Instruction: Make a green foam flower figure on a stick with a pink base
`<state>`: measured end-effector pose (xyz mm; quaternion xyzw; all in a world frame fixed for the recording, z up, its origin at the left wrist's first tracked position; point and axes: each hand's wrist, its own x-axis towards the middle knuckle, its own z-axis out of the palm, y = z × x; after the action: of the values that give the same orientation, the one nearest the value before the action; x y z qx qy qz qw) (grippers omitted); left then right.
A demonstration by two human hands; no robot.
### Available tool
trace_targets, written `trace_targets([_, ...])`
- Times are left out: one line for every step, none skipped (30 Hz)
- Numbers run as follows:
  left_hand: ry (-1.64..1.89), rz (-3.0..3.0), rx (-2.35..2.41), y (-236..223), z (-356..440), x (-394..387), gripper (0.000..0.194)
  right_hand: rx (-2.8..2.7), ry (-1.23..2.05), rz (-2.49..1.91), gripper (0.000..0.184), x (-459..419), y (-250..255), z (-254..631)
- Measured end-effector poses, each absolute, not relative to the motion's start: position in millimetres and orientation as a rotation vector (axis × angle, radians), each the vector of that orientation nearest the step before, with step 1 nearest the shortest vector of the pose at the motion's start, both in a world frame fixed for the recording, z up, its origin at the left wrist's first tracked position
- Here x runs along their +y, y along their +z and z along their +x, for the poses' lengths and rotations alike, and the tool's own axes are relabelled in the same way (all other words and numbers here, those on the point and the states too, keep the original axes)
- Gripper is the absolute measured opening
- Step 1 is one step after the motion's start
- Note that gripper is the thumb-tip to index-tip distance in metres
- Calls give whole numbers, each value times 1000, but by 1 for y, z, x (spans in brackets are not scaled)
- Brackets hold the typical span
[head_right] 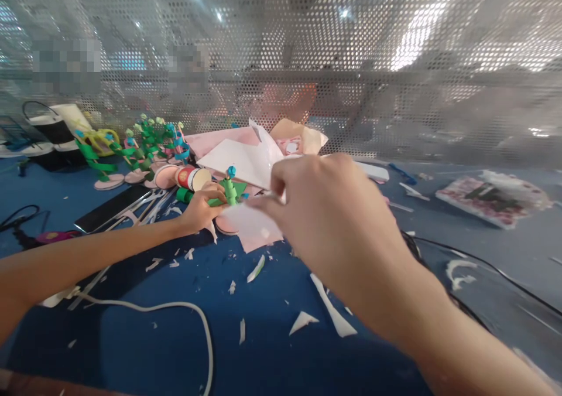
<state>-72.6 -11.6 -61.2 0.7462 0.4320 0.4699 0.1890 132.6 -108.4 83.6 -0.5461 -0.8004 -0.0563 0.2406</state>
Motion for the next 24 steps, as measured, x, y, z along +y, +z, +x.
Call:
trace_targets([1321, 2096, 1219, -61, -73, -11, 14, -2158, -190, -1505, 38, -109, 84, 132])
trace_targets([1319, 2095, 1223, -61, -73, -11, 14, -2189, -169, -1489, 38, -109, 85, 132])
trace_targets([1319, 2092, 1227, -61, -72, -12, 14, -2257, -108, -1461, 38, -109, 85, 132])
trace_targets([1320, 2086, 1230, -61, -72, -12, 15, -2320, -46, -1433, 38, -109, 85, 131])
trace_targets([1322, 2079, 1231, -61, -72, -12, 15, -2337, -22, -1429, 37, -109, 86, 131])
trace_targets([1323, 2074, 1231, -61, -72, -12, 15, -2301, -43, -1457, 36, -109, 86, 131])
trace_targets([1319, 2074, 1230, -60, -72, -13, 15, -2239, -89, -1498, 35, -109, 86, 131])
trace_targets([1319, 2075, 1235, -60, -71, -13, 15, -2201, -116, -1526, 35, -109, 85, 131])
trace_targets([1318, 2079, 1240, -60, -71, -13, 14, -2215, -104, -1529, 35, -109, 85, 131])
trace_targets([1314, 2086, 1240, -60, -71, -13, 14, -2265, -67, -1513, 35, -109, 84, 131])
trace_targets([1312, 2091, 1237, -60, -71, -13, 15, -2308, -40, -1493, 36, -109, 84, 131])
trace_targets([1314, 2091, 1231, -59, -71, -13, 15, -2309, -53, -1486, 36, -110, 83, 131])
trace_targets([1318, 2087, 1226, -59, -71, -13, 15, -2267, -100, -1488, 36, -110, 83, 131])
trace_targets([1324, 2083, 1223, -60, -71, -13, 15, -2213, -146, -1493, 37, -110, 82, 131])
trace_targets([1326, 2082, 1223, -60, -71, -13, 15, -2192, -155, -1489, 37, -111, 82, 132])
trace_targets([1327, 2081, 1226, -60, -71, -13, 15, -2219, -128, -1468, 39, -111, 82, 132])
trace_targets([1325, 2084, 1228, -60, -71, -13, 15, -2271, -93, -1434, 40, -112, 82, 132])
trace_targets([1323, 2087, 1226, -60, -71, -13, 15, -2316, -78, -1403, 40, -112, 81, 132])
trace_targets([1326, 2082, 1221, -60, -71, -13, 15, -2321, -103, -1395, 40, -112, 81, 133])
trace_targets([1328, 2072, 1217, -60, -71, -13, 15, -2281, -166, -1416, 38, -112, 81, 133])
trace_targets([1333, 2061, 1218, -60, -71, -13, 15, -2222, -234, -1443, 37, -111, 81, 133])
trace_targets([1335, 2055, 1220, -60, -71, -13, 14, -2183, -269, -1468, 36, -111, 81, 133])
trace_targets([1332, 2056, 1224, -61, -71, -12, 14, -2197, -250, -1480, 37, -112, 81, 133])
trace_targets([1327, 2064, 1228, -61, -71, -12, 14, -2246, -202, -1474, 39, -112, 81, 133])
